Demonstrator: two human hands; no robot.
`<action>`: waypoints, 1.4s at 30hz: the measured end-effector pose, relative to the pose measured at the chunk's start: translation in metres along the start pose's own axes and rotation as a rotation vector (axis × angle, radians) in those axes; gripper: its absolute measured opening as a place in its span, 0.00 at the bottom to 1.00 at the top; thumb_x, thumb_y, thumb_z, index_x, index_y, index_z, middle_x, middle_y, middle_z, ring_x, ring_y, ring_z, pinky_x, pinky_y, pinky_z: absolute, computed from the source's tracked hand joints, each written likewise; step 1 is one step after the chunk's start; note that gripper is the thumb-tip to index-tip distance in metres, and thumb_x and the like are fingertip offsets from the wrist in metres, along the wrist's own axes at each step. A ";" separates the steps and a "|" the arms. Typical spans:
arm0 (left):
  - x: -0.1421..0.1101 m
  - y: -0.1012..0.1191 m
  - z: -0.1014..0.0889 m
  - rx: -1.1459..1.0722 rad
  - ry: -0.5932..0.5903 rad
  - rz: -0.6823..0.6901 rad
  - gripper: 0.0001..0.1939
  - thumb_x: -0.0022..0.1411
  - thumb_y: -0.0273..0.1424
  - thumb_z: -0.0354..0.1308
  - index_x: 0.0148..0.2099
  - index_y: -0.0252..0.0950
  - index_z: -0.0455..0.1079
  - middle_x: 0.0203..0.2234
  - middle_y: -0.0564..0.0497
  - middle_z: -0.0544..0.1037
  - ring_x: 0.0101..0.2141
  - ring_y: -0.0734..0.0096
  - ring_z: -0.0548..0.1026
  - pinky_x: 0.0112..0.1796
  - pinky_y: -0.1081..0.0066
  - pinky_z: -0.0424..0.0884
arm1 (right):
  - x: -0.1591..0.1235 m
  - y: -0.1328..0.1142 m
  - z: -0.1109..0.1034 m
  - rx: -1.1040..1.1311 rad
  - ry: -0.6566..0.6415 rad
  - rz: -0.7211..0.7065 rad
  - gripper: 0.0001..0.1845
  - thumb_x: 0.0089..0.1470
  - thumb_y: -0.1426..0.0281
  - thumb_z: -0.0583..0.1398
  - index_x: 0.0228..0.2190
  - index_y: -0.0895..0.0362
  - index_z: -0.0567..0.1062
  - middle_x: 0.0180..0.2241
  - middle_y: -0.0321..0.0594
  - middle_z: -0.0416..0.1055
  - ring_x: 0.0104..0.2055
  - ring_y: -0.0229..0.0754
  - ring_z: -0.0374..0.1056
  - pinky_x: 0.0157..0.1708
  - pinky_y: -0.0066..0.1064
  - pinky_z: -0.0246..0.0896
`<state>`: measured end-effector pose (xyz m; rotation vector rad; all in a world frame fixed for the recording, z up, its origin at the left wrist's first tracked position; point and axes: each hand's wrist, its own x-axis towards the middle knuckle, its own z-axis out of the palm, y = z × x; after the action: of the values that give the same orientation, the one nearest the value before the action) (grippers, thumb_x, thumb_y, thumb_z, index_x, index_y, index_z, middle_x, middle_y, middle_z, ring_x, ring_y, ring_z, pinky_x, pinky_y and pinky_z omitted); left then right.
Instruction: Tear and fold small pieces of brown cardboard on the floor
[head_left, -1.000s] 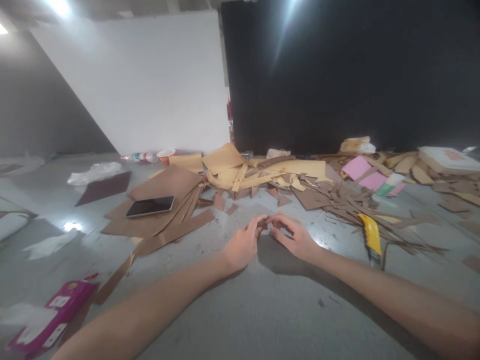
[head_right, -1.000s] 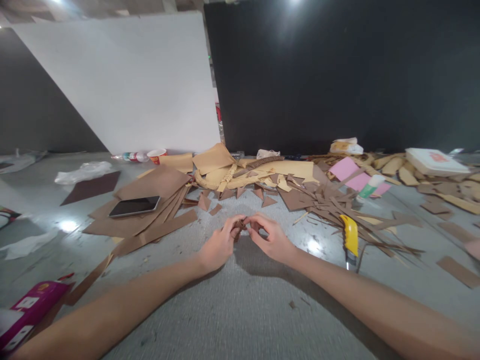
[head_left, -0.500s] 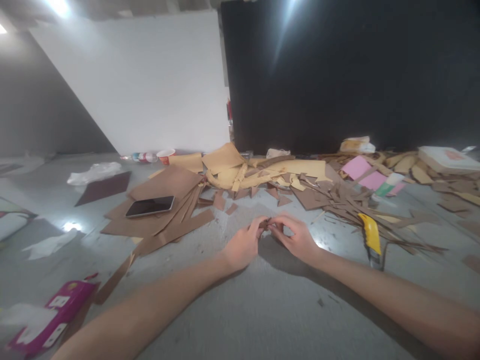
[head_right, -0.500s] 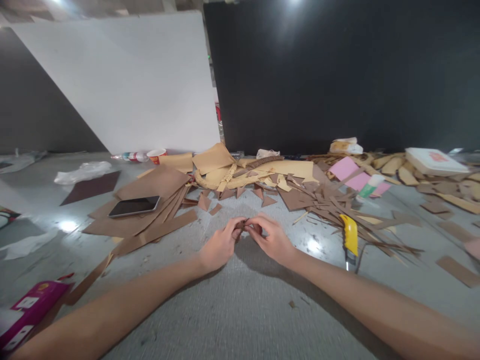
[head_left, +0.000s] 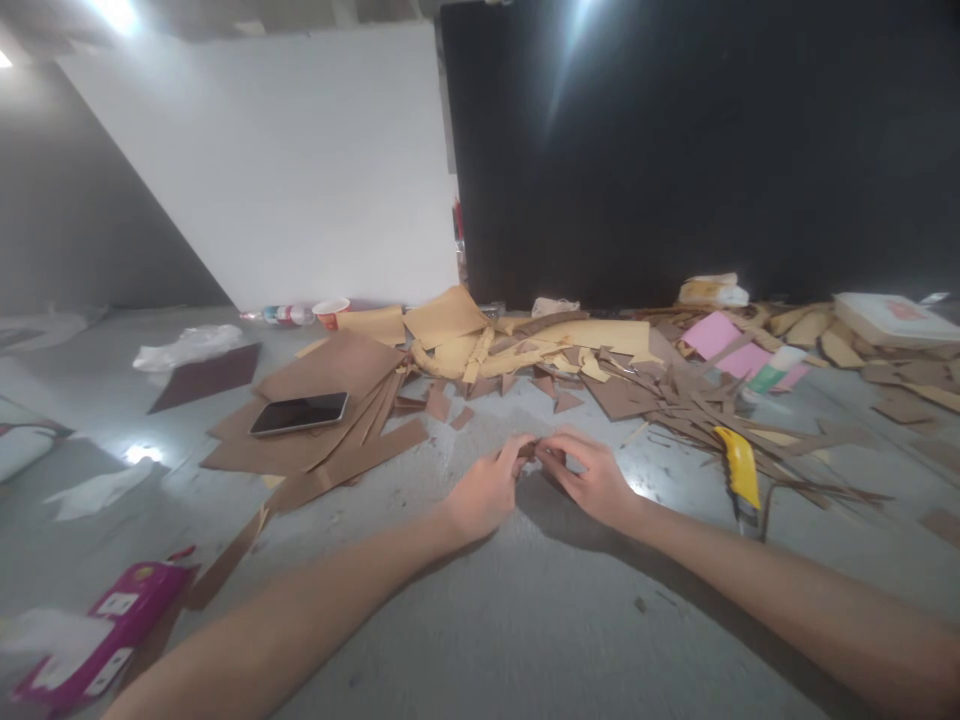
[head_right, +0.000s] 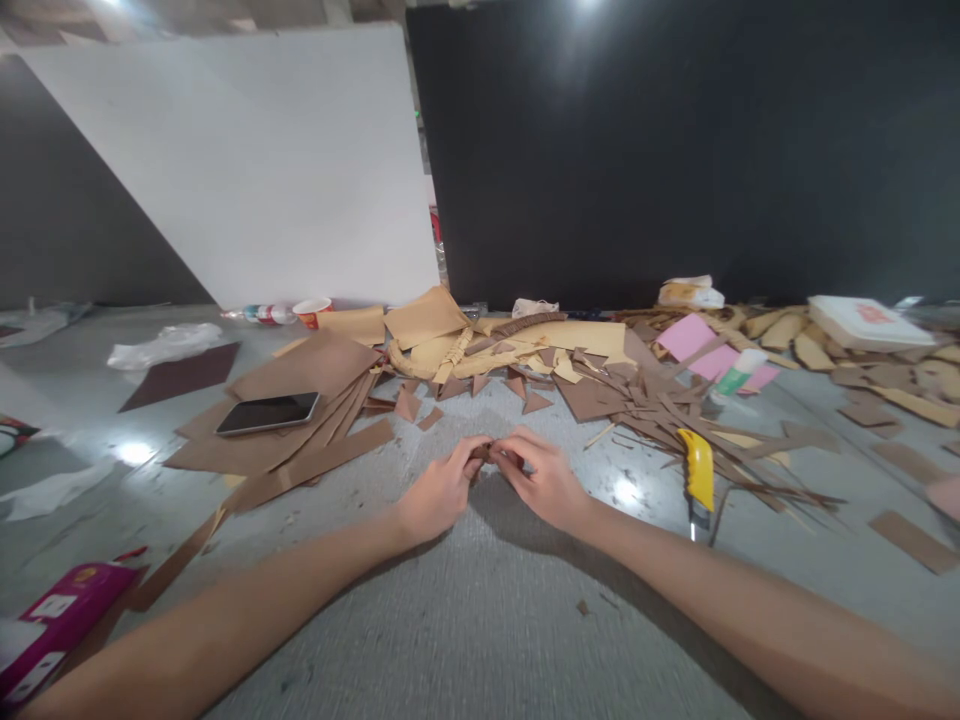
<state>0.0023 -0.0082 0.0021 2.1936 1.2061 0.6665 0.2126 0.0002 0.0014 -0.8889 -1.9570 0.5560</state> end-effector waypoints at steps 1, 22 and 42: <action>0.000 0.000 0.000 0.000 -0.004 0.000 0.21 0.77 0.28 0.42 0.67 0.42 0.60 0.43 0.46 0.81 0.43 0.64 0.82 0.43 0.68 0.74 | 0.000 0.000 0.000 0.005 -0.013 0.000 0.16 0.71 0.60 0.55 0.36 0.54 0.77 0.30 0.39 0.68 0.32 0.42 0.67 0.33 0.32 0.65; 0.000 0.008 -0.002 0.021 0.013 0.027 0.19 0.78 0.32 0.43 0.67 0.41 0.60 0.52 0.44 0.80 0.50 0.59 0.82 0.49 0.62 0.76 | 0.000 0.007 0.001 -0.014 -0.027 0.024 0.15 0.73 0.61 0.53 0.37 0.54 0.73 0.33 0.42 0.71 0.36 0.44 0.68 0.35 0.33 0.64; 0.000 0.010 -0.002 -0.071 0.071 -0.105 0.21 0.78 0.40 0.44 0.68 0.44 0.58 0.44 0.48 0.83 0.43 0.60 0.83 0.45 0.63 0.76 | -0.004 0.004 0.002 -0.030 0.058 0.002 0.12 0.71 0.65 0.57 0.46 0.54 0.79 0.30 0.38 0.69 0.31 0.41 0.68 0.32 0.31 0.64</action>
<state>0.0066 -0.0120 0.0105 2.0486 1.3036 0.7380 0.2135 -0.0007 -0.0042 -0.9155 -1.9163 0.4979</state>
